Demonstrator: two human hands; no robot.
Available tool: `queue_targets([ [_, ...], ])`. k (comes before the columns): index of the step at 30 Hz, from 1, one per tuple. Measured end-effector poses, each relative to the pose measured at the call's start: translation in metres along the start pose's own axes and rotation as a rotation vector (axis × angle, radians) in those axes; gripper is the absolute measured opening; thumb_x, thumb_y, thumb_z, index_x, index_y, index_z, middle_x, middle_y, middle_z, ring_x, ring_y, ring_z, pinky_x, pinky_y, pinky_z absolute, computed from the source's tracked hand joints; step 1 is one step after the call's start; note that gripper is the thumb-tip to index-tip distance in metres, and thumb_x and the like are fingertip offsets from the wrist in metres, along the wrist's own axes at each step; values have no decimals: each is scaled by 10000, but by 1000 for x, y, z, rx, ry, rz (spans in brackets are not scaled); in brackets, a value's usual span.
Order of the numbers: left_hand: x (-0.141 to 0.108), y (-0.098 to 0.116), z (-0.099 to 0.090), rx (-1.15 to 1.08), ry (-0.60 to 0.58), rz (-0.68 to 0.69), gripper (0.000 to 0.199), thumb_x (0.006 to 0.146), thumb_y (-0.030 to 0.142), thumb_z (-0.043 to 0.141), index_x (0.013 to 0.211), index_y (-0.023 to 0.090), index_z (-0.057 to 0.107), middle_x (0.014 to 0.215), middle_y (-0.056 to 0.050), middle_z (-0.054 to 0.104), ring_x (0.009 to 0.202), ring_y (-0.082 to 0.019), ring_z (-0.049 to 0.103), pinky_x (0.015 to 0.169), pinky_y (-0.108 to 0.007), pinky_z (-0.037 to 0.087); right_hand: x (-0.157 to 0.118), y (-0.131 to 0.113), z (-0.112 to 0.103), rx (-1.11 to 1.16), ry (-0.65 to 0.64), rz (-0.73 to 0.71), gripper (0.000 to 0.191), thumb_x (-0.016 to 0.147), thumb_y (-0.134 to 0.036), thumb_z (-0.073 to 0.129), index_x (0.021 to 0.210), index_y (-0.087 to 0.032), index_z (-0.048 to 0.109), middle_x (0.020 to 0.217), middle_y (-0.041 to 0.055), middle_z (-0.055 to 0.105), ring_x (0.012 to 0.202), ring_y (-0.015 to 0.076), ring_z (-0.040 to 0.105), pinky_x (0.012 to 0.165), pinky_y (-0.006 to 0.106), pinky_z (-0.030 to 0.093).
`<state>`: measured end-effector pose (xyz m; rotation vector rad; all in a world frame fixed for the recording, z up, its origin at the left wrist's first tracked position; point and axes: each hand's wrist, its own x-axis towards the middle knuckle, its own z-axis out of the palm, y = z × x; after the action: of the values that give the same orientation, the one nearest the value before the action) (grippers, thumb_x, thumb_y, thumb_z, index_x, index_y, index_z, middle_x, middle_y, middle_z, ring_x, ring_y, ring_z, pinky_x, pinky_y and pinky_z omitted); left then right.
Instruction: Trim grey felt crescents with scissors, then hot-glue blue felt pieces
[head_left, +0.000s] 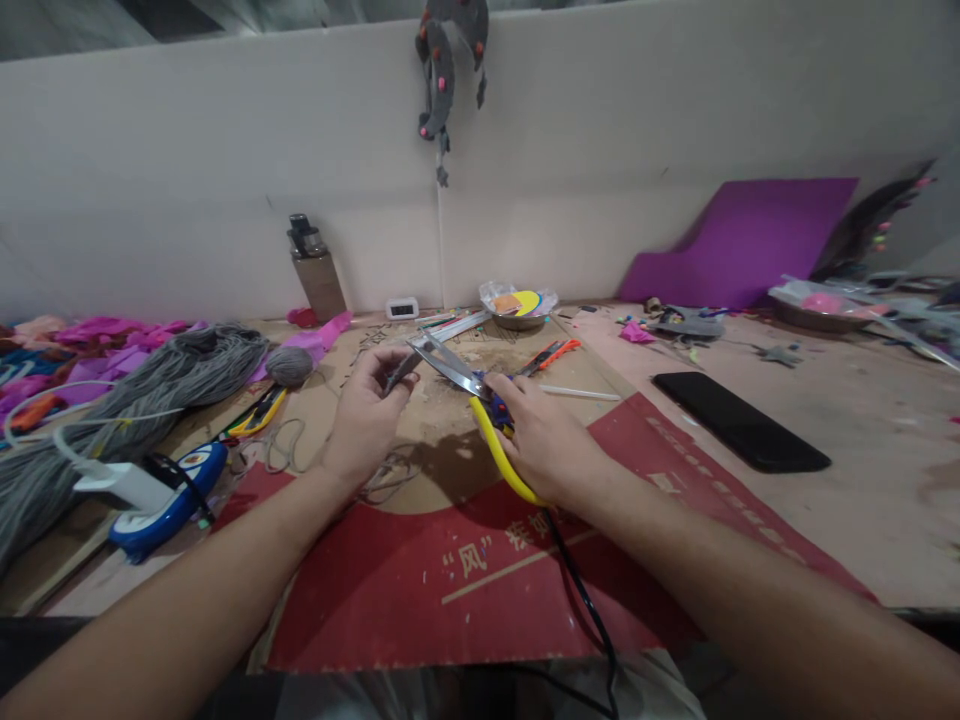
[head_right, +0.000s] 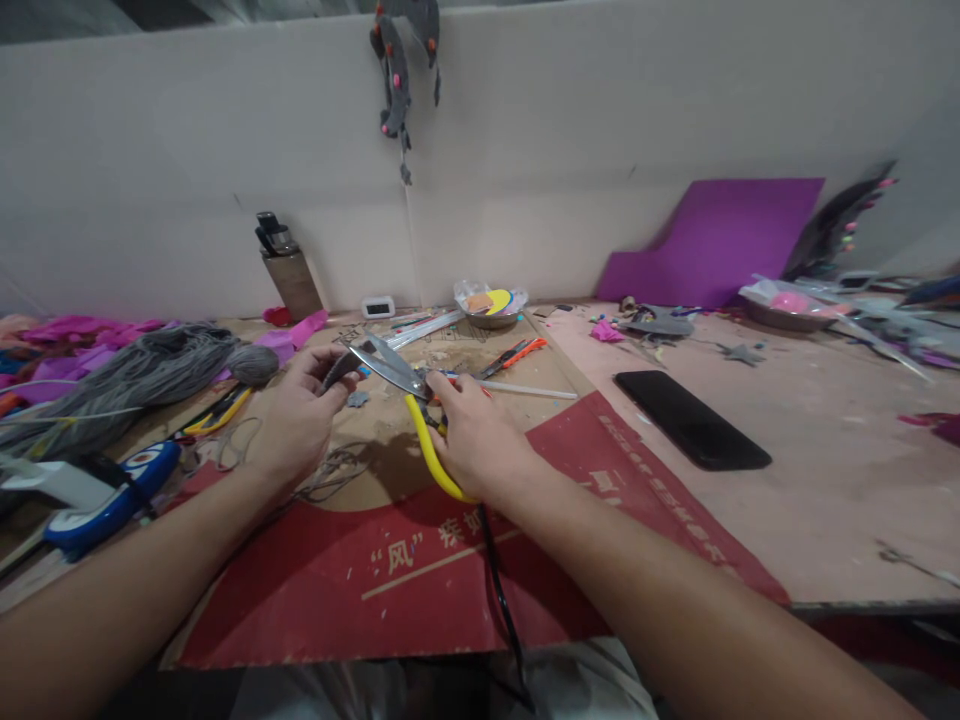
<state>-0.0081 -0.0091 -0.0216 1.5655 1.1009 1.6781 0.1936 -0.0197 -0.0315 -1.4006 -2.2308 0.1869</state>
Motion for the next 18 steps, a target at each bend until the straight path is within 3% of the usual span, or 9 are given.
queue_targets([
  [4,1,-7,-3,51,-26,43,201,801,178,654,991,222,608,973,-5,636,919,-142,584,859,-281,448,-1,-3,-4,-103,-14,1,377,898,-286,480,1267,-210,494,1122,113,599,921,240,614,767,319,432],
  [11,4,-3,-7,224,-11,51,215,755,158,657,959,197,604,962,-23,648,896,-161,610,837,-303,464,-2,-7,-11,-244,-9,17,311,897,-283,478,1193,-225,554,1004,90,669,807,234,640,625,291,352],
  [18,4,1,-7,202,-39,34,301,710,170,701,997,194,615,1054,-51,662,983,-192,606,889,-318,438,0,-2,-12,-45,14,10,250,868,-249,517,1103,-227,600,902,52,693,768,198,632,623,262,363],
])
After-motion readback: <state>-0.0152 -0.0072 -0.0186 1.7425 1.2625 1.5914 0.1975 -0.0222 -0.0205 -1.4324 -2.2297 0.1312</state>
